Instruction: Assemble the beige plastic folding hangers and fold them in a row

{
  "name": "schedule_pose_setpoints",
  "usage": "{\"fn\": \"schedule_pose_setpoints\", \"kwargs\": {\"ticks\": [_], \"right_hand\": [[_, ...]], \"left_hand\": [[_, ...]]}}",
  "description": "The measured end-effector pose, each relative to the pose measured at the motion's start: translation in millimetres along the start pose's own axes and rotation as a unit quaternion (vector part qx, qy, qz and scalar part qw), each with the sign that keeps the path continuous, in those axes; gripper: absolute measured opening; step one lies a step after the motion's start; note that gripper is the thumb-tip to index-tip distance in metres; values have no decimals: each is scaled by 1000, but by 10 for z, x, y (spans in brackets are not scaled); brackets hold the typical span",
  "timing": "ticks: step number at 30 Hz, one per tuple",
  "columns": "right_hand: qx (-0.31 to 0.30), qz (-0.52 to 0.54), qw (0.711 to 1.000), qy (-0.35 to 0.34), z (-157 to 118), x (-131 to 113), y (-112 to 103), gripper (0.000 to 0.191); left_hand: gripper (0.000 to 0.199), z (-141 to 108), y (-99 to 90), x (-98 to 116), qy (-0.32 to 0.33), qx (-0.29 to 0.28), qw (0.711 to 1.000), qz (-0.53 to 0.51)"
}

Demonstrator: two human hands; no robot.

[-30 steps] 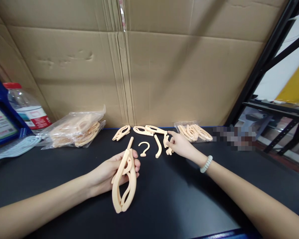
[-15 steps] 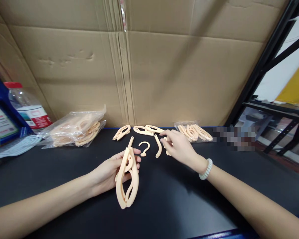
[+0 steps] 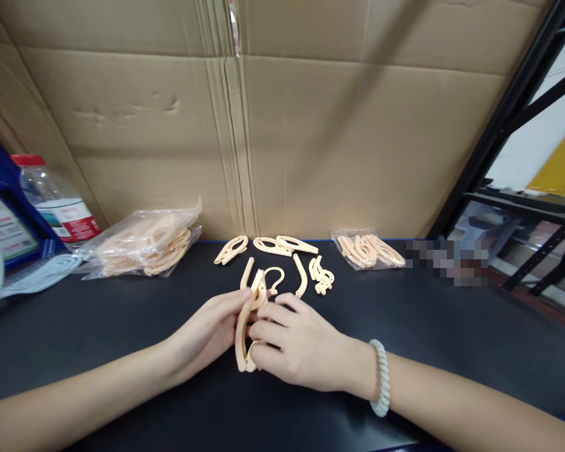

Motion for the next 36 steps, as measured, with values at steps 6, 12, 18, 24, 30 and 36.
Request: {"fn": "schedule_pose_setpoints", "kwargs": {"ticks": [6,12,18,24,30,36], "right_hand": [[-15,-60,998,16,-12,17,4,17],[-90,-26,990,105,-41,191,154,13],[-103,42,986,127,-73,239,227,16],[-30,-13,996,78,-33,144,46,24],[28,47,994,97,-136,456,-180,25],[21,108,978,176,-335,996,-89,14]], "left_hand": [[24,-65,-33,36,35,43,991,121],[29,-155,-97,126,78,102,972,197],[28,-182,-86,153,97,106,968,208],[28,-182,-162,145,97,141,972,162],[29,-190,-243,130,94,171,973,125],[29,-196,-227,131,88,174,972,129]]}}
Point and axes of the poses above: each hand's wrist, its own z-axis towards the middle knuckle, its own y-axis out of the palm, x = y × z, the point moved 9 cm from there along z, towards the middle knuckle, and after that the axes turned 12 degrees about -x, right-handed, at the moved point
